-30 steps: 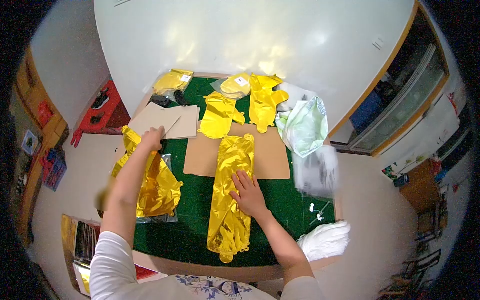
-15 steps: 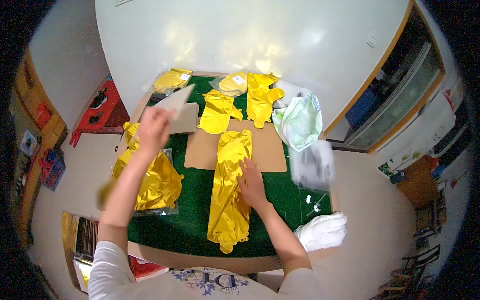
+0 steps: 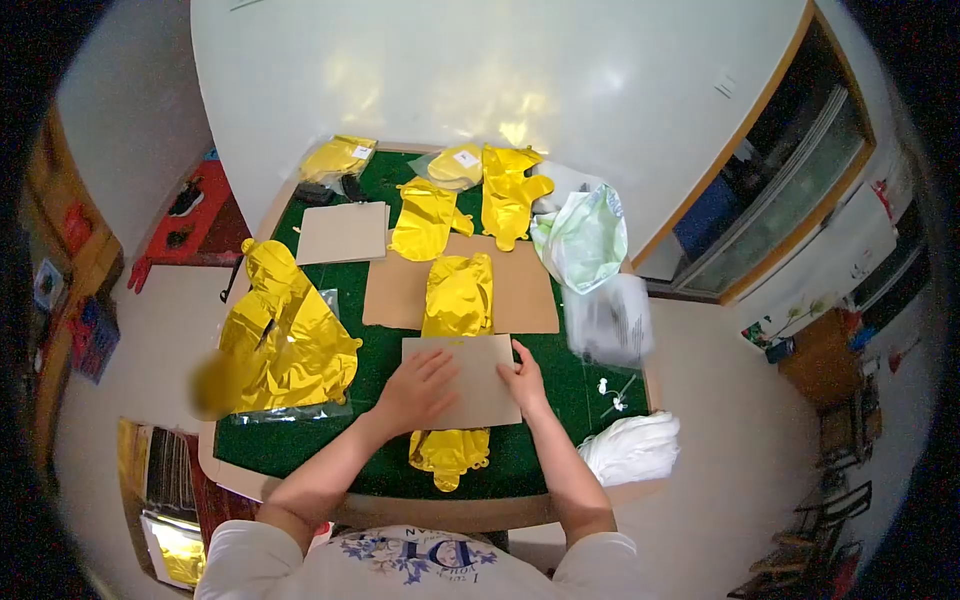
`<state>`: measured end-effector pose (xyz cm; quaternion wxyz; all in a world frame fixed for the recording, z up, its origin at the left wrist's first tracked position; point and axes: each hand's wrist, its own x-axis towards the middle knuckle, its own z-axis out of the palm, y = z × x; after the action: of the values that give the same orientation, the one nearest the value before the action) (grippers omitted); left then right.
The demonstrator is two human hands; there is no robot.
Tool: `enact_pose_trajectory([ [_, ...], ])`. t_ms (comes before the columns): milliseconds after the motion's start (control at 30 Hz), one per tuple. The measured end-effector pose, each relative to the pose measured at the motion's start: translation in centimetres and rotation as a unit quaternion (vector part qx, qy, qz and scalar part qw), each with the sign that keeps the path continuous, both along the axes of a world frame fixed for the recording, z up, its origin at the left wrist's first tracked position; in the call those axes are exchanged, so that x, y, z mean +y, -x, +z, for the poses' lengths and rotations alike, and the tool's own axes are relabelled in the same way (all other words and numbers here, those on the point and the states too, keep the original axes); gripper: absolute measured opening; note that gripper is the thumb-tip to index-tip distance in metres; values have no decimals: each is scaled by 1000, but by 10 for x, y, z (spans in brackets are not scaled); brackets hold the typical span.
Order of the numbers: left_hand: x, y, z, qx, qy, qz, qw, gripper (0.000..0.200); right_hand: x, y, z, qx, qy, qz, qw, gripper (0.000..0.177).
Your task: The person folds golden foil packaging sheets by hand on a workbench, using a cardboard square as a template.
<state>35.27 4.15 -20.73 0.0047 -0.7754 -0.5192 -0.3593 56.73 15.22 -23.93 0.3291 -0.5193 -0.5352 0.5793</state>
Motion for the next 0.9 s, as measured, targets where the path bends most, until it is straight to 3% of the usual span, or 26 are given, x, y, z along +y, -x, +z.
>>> enact_pose_trajectory([
  [100, -1, 9, -26, 69, 44, 6, 997, 44, -5, 2, -11, -23, -74, -15, 997, 63],
  [200, -1, 16, -42, 88, 75, 10, 993, 46, -11, 5, -4, -136, -118, -18, 983, 63],
  [300, -2, 16, -43, 89, 108, 12, 990, 48, -23, 10, 18, -350, -402, -8, 846, 61],
  [400, -3, 15, -41, 86, 116, 17, 989, 49, -25, 9, 2, -405, -456, 80, 788, 59],
  [500, -2, 14, -42, 89, 97, 25, 991, 47, -29, 12, -9, -450, -483, 62, 749, 51],
  [600, -2, 15, -40, 92, 101, 28, 990, 47, -44, 12, 10, -340, -465, 28, 817, 36],
  [700, -3, 15, -39, 89, 110, 25, 990, 47, -68, 0, 31, -252, -237, 0, 938, 19],
  [733, -2, 14, -40, 86, 109, 24, 990, 47, -69, -15, 18, -267, -272, -1, 924, 13],
  [800, -2, 15, -39, 83, 129, 20, 988, 47, -84, -32, 18, -167, -19, -3, 986, 12],
  [900, -2, 15, -37, 77, 125, 18, 989, 47, -106, -40, 18, -123, 74, 25, 989, 16],
])
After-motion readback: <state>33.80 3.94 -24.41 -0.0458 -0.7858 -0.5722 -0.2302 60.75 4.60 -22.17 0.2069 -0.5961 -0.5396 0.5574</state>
